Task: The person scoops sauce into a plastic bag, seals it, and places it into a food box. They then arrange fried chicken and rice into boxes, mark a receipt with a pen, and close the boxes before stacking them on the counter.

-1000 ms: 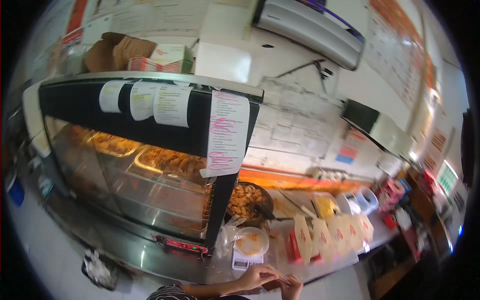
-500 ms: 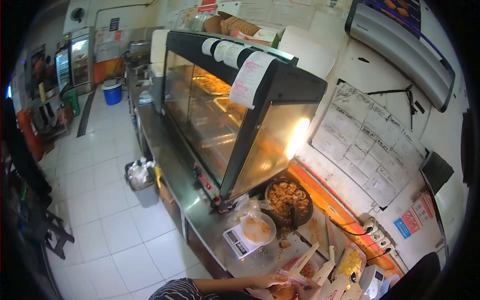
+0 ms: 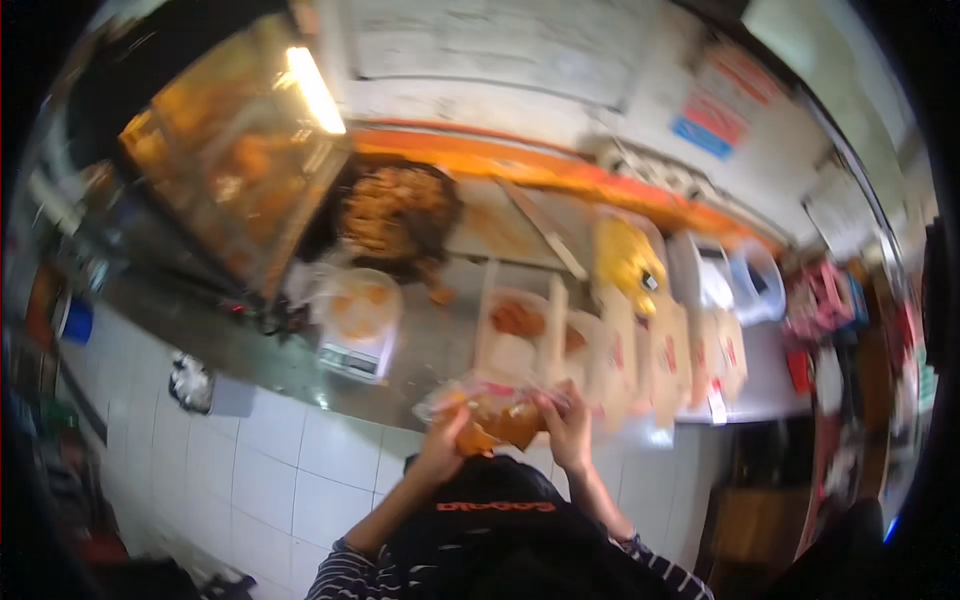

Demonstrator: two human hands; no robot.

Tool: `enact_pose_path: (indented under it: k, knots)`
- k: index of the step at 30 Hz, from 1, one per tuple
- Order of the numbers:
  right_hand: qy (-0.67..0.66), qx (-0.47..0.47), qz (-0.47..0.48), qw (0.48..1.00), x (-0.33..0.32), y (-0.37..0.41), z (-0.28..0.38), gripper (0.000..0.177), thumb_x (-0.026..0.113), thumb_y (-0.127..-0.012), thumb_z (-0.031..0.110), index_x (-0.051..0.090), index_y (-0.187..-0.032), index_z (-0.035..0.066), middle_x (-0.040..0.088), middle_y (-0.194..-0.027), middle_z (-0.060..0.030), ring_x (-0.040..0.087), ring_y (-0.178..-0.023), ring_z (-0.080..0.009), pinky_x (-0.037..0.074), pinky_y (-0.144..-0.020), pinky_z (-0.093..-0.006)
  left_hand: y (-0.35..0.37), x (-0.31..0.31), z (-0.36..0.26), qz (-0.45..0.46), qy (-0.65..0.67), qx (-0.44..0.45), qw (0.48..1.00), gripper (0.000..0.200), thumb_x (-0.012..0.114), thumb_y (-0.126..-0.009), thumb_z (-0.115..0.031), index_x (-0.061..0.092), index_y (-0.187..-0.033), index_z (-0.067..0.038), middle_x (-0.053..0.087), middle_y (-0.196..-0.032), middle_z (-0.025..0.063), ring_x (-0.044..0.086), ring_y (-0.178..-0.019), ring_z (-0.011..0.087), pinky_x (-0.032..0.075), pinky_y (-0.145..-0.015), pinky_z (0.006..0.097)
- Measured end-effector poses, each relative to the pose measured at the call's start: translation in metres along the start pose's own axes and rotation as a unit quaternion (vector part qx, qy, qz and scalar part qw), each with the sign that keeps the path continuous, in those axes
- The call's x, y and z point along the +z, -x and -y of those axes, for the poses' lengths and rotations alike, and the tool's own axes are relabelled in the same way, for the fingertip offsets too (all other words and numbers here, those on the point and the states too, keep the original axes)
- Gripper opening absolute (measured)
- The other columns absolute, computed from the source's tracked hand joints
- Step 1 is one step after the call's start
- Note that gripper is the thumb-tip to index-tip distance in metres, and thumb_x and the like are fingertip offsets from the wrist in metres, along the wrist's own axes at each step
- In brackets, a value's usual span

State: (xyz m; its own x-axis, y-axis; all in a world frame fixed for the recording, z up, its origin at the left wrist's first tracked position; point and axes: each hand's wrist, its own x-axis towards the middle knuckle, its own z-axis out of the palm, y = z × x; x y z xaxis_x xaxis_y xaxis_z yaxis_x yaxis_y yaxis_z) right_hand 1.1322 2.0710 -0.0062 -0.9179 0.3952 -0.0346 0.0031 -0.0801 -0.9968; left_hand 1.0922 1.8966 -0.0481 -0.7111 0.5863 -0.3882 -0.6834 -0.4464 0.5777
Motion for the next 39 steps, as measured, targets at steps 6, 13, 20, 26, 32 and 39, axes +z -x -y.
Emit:
enact_pose_path:
  k: [6, 13, 20, 26, 32, 39]
  knots:
    - [0.028, -0.035, -0.108, 0.993, 0.016, -0.033, -0.011, 0.017, 0.054, -0.089, 0.008, 0.039, -0.094, 0.001, 0.062, -0.097, -0.0119, 0.057, -0.072, -0.0100, 0.046, -0.058, -0.0216, -0.006, -0.028, -0.009, -0.058, -0.009, 0.108, 0.992, 0.034, 0.035, -0.096, -0.028, 0.040, -0.123, -0.008, 0.059, -0.102, 0.0176, 0.062, -0.083, 0.0279, 0.051, -0.054, 0.0355]
    - [0.113, -0.075, 0.054, 0.989, 0.036, -0.036, -0.014, 0.042, 0.064, -0.082, 0.016, 0.045, -0.115, -0.001, 0.053, -0.111, -0.0167, 0.055, -0.100, -0.0230, 0.048, -0.080, -0.0323, -0.021, -0.007, -0.007, -0.021, -0.068, 0.139, 0.988, 0.033, 0.046, -0.093, -0.024, 0.042, -0.122, -0.007, 0.054, -0.111, 0.0127, 0.057, -0.098, 0.0236, 0.051, -0.073, 0.0369]
    - [0.002, -0.032, -0.165, 0.986, -0.023, -0.012, 0.007, 0.006, 0.058, -0.085, -0.001, 0.053, -0.084, 0.002, 0.057, -0.074, -0.0026, 0.058, -0.073, -0.0083, 0.049, -0.065, -0.0226, -0.041, 0.055, -0.003, -0.015, -0.059, 0.109, 0.992, 0.043, 0.052, -0.091, -0.023, 0.037, -0.126, -0.005, 0.054, -0.110, 0.0105, 0.057, -0.099, 0.0224, 0.052, -0.079, 0.0377]
    - [0.067, 0.018, -0.128, 0.989, -0.060, -0.030, -0.030, 0.026, 0.062, -0.081, 0.001, 0.048, -0.103, 0.000, 0.058, -0.098, -0.0106, 0.058, -0.081, -0.0159, 0.047, -0.069, -0.0267, -0.062, 0.084, 0.011, 0.087, -0.007, 0.134, 0.987, 0.047, 0.035, -0.095, -0.040, 0.039, -0.126, -0.005, 0.057, -0.108, 0.0135, 0.058, -0.098, 0.0269, 0.051, -0.076, 0.0457]
    - [0.128, -0.116, 0.030, 0.984, -0.138, -0.024, 0.020, 0.024, 0.061, -0.083, 0.006, 0.049, -0.102, -0.003, 0.057, -0.097, -0.0130, 0.057, -0.089, -0.0149, 0.047, -0.076, -0.0272, -0.086, 0.142, 0.076, 0.075, -0.408, 0.248, 0.876, 0.056, 0.025, -0.095, -0.048, 0.039, -0.124, -0.002, 0.050, -0.116, 0.0113, 0.052, -0.103, 0.0179, 0.041, -0.089, 0.0294]
    - [0.120, -0.039, -0.240, 0.963, -0.206, -0.019, -0.015, 0.021, 0.054, -0.085, -0.004, 0.047, -0.104, -0.004, 0.059, -0.097, -0.0130, 0.059, -0.086, -0.0186, 0.048, -0.076, -0.0283, -0.130, 0.225, 0.094, 0.096, -0.322, 0.352, 0.874, 0.047, 0.029, -0.093, -0.050, 0.034, -0.110, -0.006, 0.032, -0.127, 0.0153, 0.051, -0.110, 0.0332, 0.042, -0.090, 0.0404]
